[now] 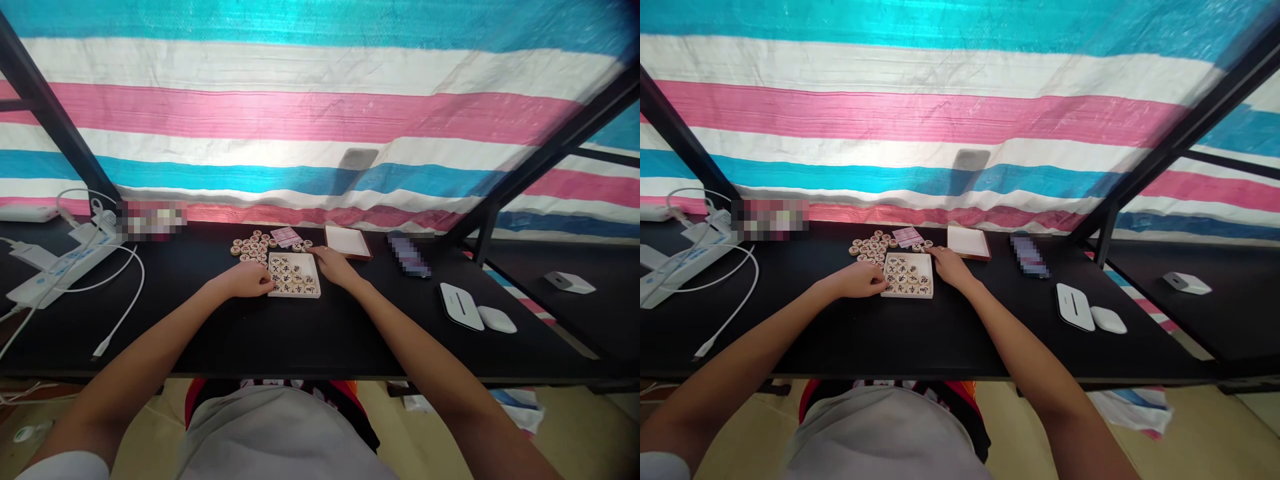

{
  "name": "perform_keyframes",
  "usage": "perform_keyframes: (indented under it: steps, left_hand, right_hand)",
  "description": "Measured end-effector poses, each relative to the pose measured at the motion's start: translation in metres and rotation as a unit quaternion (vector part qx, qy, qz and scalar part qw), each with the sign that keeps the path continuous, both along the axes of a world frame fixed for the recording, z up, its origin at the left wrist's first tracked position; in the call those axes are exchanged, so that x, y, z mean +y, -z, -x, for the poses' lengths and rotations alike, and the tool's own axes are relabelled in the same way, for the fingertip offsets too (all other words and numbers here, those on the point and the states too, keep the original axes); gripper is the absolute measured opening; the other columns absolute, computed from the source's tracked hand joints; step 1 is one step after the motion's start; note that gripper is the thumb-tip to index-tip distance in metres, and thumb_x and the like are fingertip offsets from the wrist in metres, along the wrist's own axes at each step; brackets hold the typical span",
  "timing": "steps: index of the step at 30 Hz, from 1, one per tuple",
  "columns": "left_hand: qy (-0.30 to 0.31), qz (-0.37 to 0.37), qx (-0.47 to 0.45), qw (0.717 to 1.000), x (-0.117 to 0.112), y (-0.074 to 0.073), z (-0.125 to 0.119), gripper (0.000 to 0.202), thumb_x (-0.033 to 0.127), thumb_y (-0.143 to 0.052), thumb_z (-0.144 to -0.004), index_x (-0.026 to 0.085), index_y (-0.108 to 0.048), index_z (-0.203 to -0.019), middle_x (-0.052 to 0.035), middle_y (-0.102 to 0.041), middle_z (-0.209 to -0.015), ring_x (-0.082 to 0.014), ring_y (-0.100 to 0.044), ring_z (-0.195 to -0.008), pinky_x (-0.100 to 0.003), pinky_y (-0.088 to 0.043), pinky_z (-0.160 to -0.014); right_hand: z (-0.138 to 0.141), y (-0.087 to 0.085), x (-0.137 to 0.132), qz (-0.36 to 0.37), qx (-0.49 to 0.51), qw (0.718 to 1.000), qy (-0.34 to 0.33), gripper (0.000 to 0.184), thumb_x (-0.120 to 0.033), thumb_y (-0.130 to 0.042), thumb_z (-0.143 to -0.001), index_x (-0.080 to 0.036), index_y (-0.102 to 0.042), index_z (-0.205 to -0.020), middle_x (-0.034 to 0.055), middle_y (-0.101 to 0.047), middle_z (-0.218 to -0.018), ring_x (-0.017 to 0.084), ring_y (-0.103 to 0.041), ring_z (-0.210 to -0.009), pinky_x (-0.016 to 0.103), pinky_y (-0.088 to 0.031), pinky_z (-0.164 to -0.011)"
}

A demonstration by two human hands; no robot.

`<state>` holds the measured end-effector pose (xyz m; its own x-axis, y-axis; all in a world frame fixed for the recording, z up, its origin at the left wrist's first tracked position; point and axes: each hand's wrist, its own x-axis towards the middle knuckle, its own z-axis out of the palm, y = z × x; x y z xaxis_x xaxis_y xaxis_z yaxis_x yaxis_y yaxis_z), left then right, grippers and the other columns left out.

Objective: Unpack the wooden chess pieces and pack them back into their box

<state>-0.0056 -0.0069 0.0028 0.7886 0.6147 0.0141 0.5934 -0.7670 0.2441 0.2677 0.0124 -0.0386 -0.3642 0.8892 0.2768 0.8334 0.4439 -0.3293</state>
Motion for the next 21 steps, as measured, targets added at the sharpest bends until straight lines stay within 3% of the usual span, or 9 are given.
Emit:
perform_keyframes:
  steps: [3, 7, 12, 16, 21]
  left_hand:
    - [0.000, -0.001, 0.000, 1.000, -0.001, -0.001, -0.001, 0.040, 0.036, -0.042, -0.085, 0.017, -0.050, -0.050, -0.0018, -0.052, -0.053, -0.0118, -0.043, -0.051, -0.028, -0.027, -0.053]
    - [-0.005, 0.001, 0.005, 1.000, -0.003, -0.004, -0.002, 0.040, 0.035, -0.043, -0.084, 0.017, -0.050, -0.050, -0.0019, -0.052, -0.053, -0.0118, -0.043, -0.050, -0.027, -0.026, -0.053]
    - [-0.004, 0.007, 0.008, 1.000, -0.004, -0.006, -0.003, 0.041, 0.036, -0.042, -0.085, 0.017, -0.047, -0.049, -0.0020, -0.052, -0.053, -0.0114, -0.041, -0.050, -0.027, -0.026, -0.054]
    - [-0.007, 0.007, 0.012, 1.000, -0.003, -0.006, -0.003, 0.042, 0.039, -0.041, -0.085, 0.016, -0.047, -0.050, -0.0017, -0.051, -0.053, -0.0111, -0.040, -0.050, -0.027, -0.025, -0.053]
    - [-0.007, 0.011, 0.014, 1.000, -0.003, -0.005, -0.003, 0.041, 0.038, -0.042, -0.085, 0.016, -0.046, -0.050, -0.0016, -0.051, -0.053, -0.0110, -0.039, -0.050, -0.027, -0.025, -0.053]
  right_hand:
    - [0.003, -0.003, -0.002, 0.013, 0.013, 1.000, -0.005, 0.042, -0.005, -0.034, -0.087, -0.017, -0.057, -0.121, 0.0101, -0.064, -0.115, 0.021, -0.059, -0.105, 0.035, -0.043, -0.093]
    - [0.008, -0.011, -0.009, 0.034, 0.074, 0.997, -0.002, 0.033, -0.020, -0.035, -0.093, -0.020, -0.056, -0.119, 0.0082, -0.065, -0.115, 0.022, -0.061, -0.101, 0.036, -0.044, -0.090]
    - [0.012, -0.014, -0.013, 0.035, 0.097, 0.994, -0.030, 0.031, -0.024, -0.049, -0.086, -0.019, -0.055, -0.116, 0.0078, -0.063, -0.107, 0.020, -0.061, -0.092, 0.037, -0.045, -0.088]
    - [0.013, -0.009, -0.012, 0.005, 0.082, 0.995, -0.057, 0.023, -0.022, -0.052, -0.083, -0.019, -0.061, -0.104, 0.0097, -0.055, -0.119, 0.022, -0.054, -0.109, 0.040, -0.039, -0.098]
    - [0.014, -0.013, -0.015, 0.040, 0.040, 0.996, -0.073, 0.024, -0.032, -0.056, -0.085, -0.020, -0.066, -0.103, 0.0113, -0.052, -0.124, 0.024, -0.051, -0.115, 0.041, -0.037, -0.102]
